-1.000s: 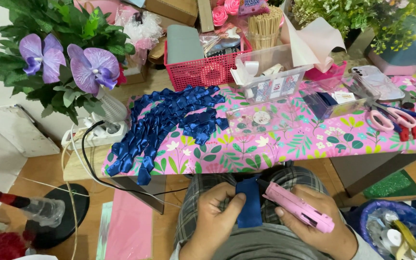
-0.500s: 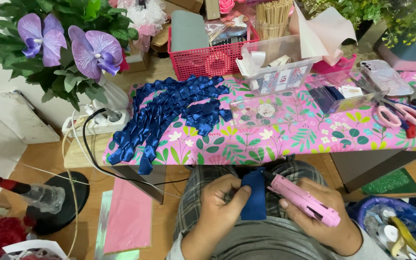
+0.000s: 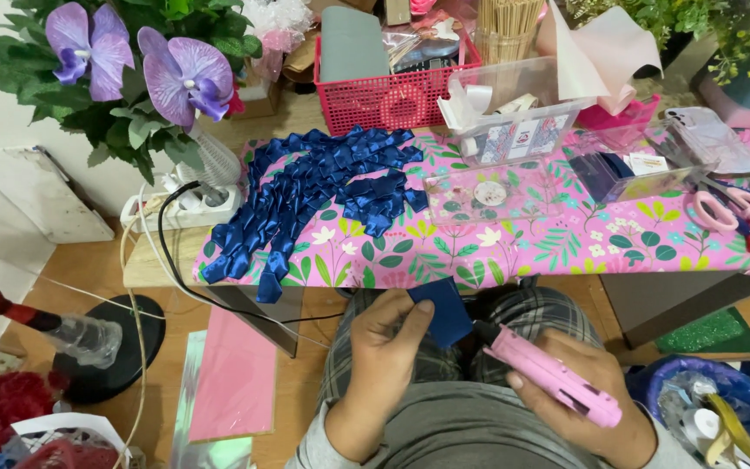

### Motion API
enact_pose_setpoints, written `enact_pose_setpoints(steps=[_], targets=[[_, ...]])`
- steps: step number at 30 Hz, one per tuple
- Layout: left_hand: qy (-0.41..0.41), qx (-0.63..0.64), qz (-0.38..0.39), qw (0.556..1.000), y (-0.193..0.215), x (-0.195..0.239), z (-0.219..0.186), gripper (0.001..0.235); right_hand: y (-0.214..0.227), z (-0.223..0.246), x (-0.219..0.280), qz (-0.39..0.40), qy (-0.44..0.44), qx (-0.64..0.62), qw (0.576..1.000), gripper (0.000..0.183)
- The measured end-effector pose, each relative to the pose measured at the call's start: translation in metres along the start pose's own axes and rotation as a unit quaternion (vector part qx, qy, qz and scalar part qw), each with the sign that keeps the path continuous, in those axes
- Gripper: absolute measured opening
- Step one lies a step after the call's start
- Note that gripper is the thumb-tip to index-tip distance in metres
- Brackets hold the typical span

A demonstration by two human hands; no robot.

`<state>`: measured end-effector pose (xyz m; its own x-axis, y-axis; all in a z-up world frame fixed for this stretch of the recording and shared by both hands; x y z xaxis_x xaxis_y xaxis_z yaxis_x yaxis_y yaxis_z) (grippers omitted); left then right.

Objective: The person repeatedly folds blue satin ribbons and uses a pink hot glue gun to secure the center, creating small bows. They place each finished bow on a growing pile on the table.

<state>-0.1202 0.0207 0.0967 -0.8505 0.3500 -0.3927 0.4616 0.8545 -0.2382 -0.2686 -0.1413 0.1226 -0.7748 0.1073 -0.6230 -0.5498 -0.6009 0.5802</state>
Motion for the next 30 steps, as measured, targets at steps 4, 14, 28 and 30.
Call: enact_pose_setpoints(steps=[4, 14, 28, 30], targets=[[-0.007, 0.023, -0.024, 0.999, 0.002, 0.0, -0.002, 0.042, -0.013, 0.002, 0.002, 0.029, 0.01, 0.008, 1.0, 0.023], [-0.029, -0.006, -0.008, 1.0, 0.0, 0.003, -0.009, 0.039, -0.026, 0.014, -0.001, 0.044, 0.078, 0.006, 0.996, 0.02], [-0.024, -0.007, -0.012, 1.0, 0.003, 0.001, -0.011, 0.039, -0.027, 0.001, 0.002, 0.056, 0.044, 0.024, 0.997, 0.023], [-0.023, 0.033, -0.027, 0.999, 0.005, 0.001, -0.012, 0.04, -0.024, -0.001, 0.002, 0.048, 0.047, 0.03, 0.997, 0.026]])
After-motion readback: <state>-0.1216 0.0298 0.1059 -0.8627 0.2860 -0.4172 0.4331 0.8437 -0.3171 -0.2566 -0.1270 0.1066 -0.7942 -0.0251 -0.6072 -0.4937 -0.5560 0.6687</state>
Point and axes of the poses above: each hand's wrist, its own x-axis away from the middle knuckle, its own y-axis out of the back of the hand, z = x × y, the point moved 7 cm from there along -x, towards the middle knuckle, and after that the axes turned 10 degrees about x, right-handed, at the moved point
